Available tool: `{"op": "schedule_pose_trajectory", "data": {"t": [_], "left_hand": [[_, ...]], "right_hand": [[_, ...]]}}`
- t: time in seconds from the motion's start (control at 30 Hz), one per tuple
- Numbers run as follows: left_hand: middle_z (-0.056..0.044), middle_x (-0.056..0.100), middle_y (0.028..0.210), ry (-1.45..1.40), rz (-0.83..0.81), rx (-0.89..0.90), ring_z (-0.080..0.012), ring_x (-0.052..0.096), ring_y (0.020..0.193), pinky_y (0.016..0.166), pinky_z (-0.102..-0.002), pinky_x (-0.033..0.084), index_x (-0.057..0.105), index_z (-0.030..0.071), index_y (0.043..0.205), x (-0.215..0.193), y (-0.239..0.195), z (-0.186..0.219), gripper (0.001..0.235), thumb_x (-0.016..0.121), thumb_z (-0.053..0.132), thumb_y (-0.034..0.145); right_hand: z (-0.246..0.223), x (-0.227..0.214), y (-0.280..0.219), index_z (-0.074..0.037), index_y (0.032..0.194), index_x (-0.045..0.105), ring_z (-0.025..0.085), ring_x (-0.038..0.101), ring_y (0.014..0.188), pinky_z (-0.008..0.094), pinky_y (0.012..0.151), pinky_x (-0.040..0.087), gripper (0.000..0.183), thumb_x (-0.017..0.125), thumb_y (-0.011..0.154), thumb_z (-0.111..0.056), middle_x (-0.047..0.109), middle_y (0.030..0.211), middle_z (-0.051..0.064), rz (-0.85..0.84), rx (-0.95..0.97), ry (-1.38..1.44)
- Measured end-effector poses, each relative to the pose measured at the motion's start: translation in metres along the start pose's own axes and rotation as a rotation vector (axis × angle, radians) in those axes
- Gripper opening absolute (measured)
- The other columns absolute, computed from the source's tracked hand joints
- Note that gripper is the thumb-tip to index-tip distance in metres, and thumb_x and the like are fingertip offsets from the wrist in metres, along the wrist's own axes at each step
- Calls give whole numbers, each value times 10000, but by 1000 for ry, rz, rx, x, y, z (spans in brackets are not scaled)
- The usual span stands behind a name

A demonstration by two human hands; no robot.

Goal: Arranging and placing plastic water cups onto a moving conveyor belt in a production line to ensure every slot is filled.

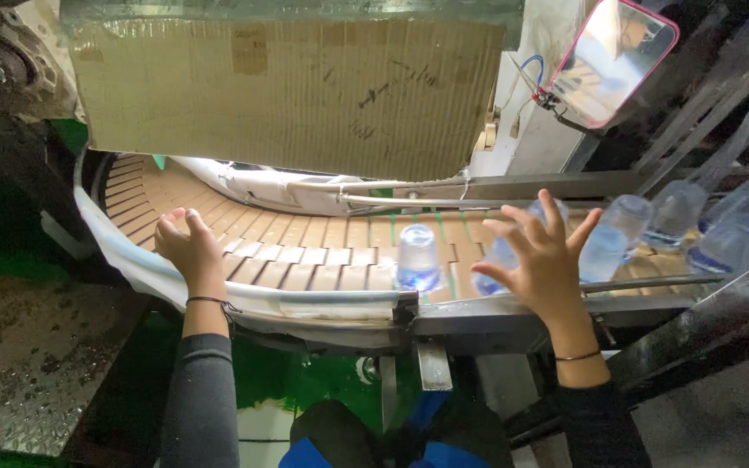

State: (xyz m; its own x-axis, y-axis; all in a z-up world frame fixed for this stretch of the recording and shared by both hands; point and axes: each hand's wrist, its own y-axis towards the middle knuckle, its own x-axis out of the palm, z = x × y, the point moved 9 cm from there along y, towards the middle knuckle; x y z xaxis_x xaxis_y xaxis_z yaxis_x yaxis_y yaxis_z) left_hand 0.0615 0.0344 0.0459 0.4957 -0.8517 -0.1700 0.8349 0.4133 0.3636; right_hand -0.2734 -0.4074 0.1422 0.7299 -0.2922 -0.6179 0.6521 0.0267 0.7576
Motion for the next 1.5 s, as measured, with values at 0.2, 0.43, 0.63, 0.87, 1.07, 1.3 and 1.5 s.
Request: {"op": "schedule_pose_trajectory", "data": {"t": [0.2,0.43,0.63,0.87,1.07,1.3,1.5], "left_hand": [[-216,429,1431,12,-17,-6,-395,323,1403,1129,-566,326,526,93,1256,-2,-5,7,347,489,377,1059],[-215,480,1372,30,5,-39,-381,401,1341,1105,-542,358,516,96,1283,-1,-11,13,364,488,384,1062],[-253,512,1360,107,-180,34,-436,443,1332,1093,-548,369,525,65,1296,16,-15,33,386,520,338,1021],[-275,570,1369,282,-353,121,-445,511,1323,1067,-561,430,543,45,1352,14,1,29,470,554,339,985],[-248,595,1338,308,-218,84,-425,536,1257,1043,-542,421,539,-15,1346,-66,45,32,370,392,153,1051],[-278,633,1277,546,-328,-80,-467,616,1088,836,-570,518,623,31,1326,-92,50,15,430,377,58,974],[13,696,1373,1366,-723,269,-290,632,1287,969,-541,556,676,379,1319,43,74,-115,515,663,372,804]], "right_hand": [[38,17,-16,-311,1261,714,390,439,1553,721,1208,-3,214,650,1077,-402,685,1387,12,67,188,-21],[36,20,-8,-307,1289,721,477,282,1594,878,1028,42,407,605,982,-547,592,1569,145,-150,344,-17],[36,43,-11,-338,1279,694,405,379,1547,836,1110,107,460,629,896,-584,629,1475,78,-292,299,53],[37,53,-17,-410,1294,661,318,377,1532,804,1145,149,467,587,905,-658,628,1432,-30,-400,350,171],[27,36,-9,-305,1261,683,352,386,1501,819,1121,124,432,636,903,-540,630,1413,24,-353,291,280],[22,30,-4,-255,1273,679,382,380,1484,831,1109,56,444,626,907,-501,618,1417,52,-324,238,366],[25,36,-8,-321,1265,687,356,427,1479,836,1107,171,462,571,946,-635,666,1361,39,-328,291,288]]}}
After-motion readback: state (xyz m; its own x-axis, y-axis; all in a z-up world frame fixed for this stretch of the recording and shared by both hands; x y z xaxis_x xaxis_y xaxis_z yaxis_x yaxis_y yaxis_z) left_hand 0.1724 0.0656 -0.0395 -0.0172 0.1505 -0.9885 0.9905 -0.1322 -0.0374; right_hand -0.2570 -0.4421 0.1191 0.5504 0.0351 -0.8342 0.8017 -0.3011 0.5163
